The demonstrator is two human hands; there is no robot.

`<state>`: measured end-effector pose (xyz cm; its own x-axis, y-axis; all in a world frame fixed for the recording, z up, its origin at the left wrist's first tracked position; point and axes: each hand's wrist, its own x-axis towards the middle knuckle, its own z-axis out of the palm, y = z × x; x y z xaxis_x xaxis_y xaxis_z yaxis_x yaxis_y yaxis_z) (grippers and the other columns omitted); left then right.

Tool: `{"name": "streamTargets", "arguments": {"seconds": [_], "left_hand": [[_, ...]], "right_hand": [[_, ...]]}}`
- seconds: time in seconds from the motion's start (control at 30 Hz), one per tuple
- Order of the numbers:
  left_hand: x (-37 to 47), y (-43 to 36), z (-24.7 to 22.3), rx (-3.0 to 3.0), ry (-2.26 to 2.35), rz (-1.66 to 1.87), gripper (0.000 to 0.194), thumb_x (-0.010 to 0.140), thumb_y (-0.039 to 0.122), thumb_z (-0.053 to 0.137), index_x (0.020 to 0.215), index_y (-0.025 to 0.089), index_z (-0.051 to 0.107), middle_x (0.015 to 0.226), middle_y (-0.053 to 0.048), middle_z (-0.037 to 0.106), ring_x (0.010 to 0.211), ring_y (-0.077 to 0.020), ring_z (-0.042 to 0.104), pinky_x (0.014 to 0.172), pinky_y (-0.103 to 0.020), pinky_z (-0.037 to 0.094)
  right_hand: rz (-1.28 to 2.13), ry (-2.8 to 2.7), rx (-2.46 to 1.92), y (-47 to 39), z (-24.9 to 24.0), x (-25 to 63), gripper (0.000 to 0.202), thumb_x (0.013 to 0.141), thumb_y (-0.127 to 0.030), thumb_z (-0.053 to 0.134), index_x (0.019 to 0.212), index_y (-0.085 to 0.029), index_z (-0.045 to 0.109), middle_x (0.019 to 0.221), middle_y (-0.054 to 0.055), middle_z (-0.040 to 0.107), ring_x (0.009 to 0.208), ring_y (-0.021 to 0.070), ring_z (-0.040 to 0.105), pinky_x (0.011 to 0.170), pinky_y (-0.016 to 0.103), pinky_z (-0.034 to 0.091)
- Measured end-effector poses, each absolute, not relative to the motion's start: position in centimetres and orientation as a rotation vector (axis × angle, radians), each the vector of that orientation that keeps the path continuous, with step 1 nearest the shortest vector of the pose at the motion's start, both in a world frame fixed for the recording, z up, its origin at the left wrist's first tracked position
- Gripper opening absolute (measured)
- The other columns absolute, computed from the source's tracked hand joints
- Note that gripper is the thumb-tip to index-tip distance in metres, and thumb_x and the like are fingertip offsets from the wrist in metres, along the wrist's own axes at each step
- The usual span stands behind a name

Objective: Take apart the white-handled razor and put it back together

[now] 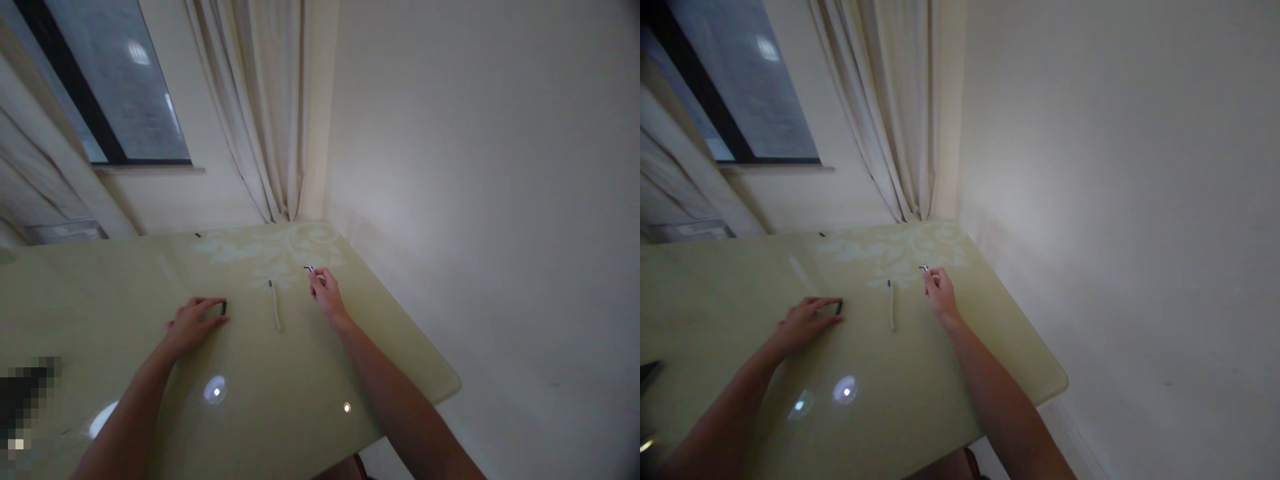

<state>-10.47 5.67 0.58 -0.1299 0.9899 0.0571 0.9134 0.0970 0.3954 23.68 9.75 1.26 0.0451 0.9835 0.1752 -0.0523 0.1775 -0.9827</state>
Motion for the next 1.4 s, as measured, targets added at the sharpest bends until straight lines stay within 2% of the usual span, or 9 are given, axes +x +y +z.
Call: {"name": "streamTargets", "arguments": {"seconds": [0.2,0.3,0.4,0.63,0.8,0.97,1.07,1.17,1.4], "left_hand": [[-8.4,5.6,0.7,1.841,2.045,0.790,0.039,0.081,0.048,0.064,0.109,0.025,0.076,0.118,-0.011,0.069,0.098,-0.0305,0.064,0.092,-0.050,0.047],[-5.0,4.8,1.4,1.890,1.721,1.140,0.042,0.078,0.048,0.069,0.113,0.024,0.074,0.108,-0.008,0.068,0.088,-0.0241,0.060,0.082,-0.038,0.051],[-1.0,3.5,2.2,1.936,1.428,1.337,0.039,0.082,0.047,0.072,0.117,0.028,0.073,0.104,-0.005,0.067,0.086,-0.0213,0.058,0.080,-0.034,0.050],[2.4,1.7,2.3,1.884,1.225,1.438,0.033,0.084,0.040,0.075,0.115,0.030,0.075,0.101,-0.004,0.064,0.084,-0.0191,0.054,0.077,-0.031,0.048],[2.5,1.8,2.1,1.850,1.210,1.452,0.034,0.082,0.039,0.077,0.115,0.029,0.074,0.096,-0.003,0.064,0.080,-0.0173,0.053,0.075,-0.030,0.046],[2.5,2.0,2.3,1.644,1.211,1.347,0.049,0.082,0.049,0.076,0.123,0.024,0.068,0.094,-0.002,0.064,0.068,-0.0134,0.051,0.065,-0.026,0.043],[2.4,1.9,2.3,1.451,1.235,1.209,0.047,0.086,0.062,0.065,0.103,0.018,0.072,0.077,0.000,0.059,0.061,-0.0124,0.046,0.056,-0.024,0.036],[2.5,1.8,2.0,1.266,1.184,1.114,0.053,0.086,0.069,0.061,0.081,0.016,0.066,0.059,0.005,0.043,0.054,-0.0102,0.036,0.051,-0.022,0.027],[2.4,1.5,1.9,0.981,0.951,1.035,0.050,0.075,0.062,0.078,0.073,0.016,0.059,0.062,0.008,0.035,0.054,-0.0073,0.025,0.050,-0.020,0.024]], "right_hand": [[1.166,-1.231,-1.088,9.0,1.2,22.8,0.042,0.077,-0.059,0.069,0.091,-0.022,0.054,0.058,-0.008,0.048,0.049,0.0099,0.038,0.046,0.023,0.026],[1.349,-1.243,-1.076,7.7,1.7,21.7,0.040,0.074,-0.055,0.075,0.087,-0.020,0.058,0.060,-0.008,0.048,0.045,0.0070,0.030,0.043,0.023,0.019],[1.581,-1.224,-0.983,6.2,2.4,20.7,0.041,0.072,-0.054,0.077,0.083,-0.019,0.062,0.060,-0.008,0.048,0.042,0.0047,0.024,0.042,0.024,0.012],[1.801,-1.195,-0.779,4.6,3.4,20.4,0.043,0.067,-0.050,0.086,0.089,-0.017,0.070,0.060,-0.008,0.048,0.044,0.0042,0.023,0.043,0.024,0.012],[1.795,-1.239,-0.751,4.6,3.0,20.2,0.039,0.072,-0.051,0.082,0.086,-0.017,0.071,0.061,-0.007,0.048,0.045,0.0045,0.023,0.044,0.024,0.012],[1.466,-1.383,-0.855,5.0,2.6,20.4,0.036,0.077,-0.051,0.077,0.087,-0.017,0.072,0.060,-0.006,0.045,0.049,0.0076,0.032,0.047,0.024,0.023],[1.084,-1.612,-0.881,5.1,2.7,21.0,0.032,0.084,-0.048,0.073,0.088,-0.017,0.073,0.067,-0.003,0.053,0.059,0.0109,0.044,0.054,0.024,0.033],[0.682,-1.824,-0.790,4.8,3.0,21.4,0.023,0.091,-0.040,0.069,0.091,-0.017,0.074,0.075,0.001,0.060,0.068,0.0135,0.052,0.063,0.024,0.040],[0.318,-2.095,-0.627,4.1,2.7,22.0,0.021,0.101,-0.028,0.058,0.117,-0.021,0.071,0.093,0.006,0.068,0.084,0.0169,0.064,0.075,0.025,0.049]]}}
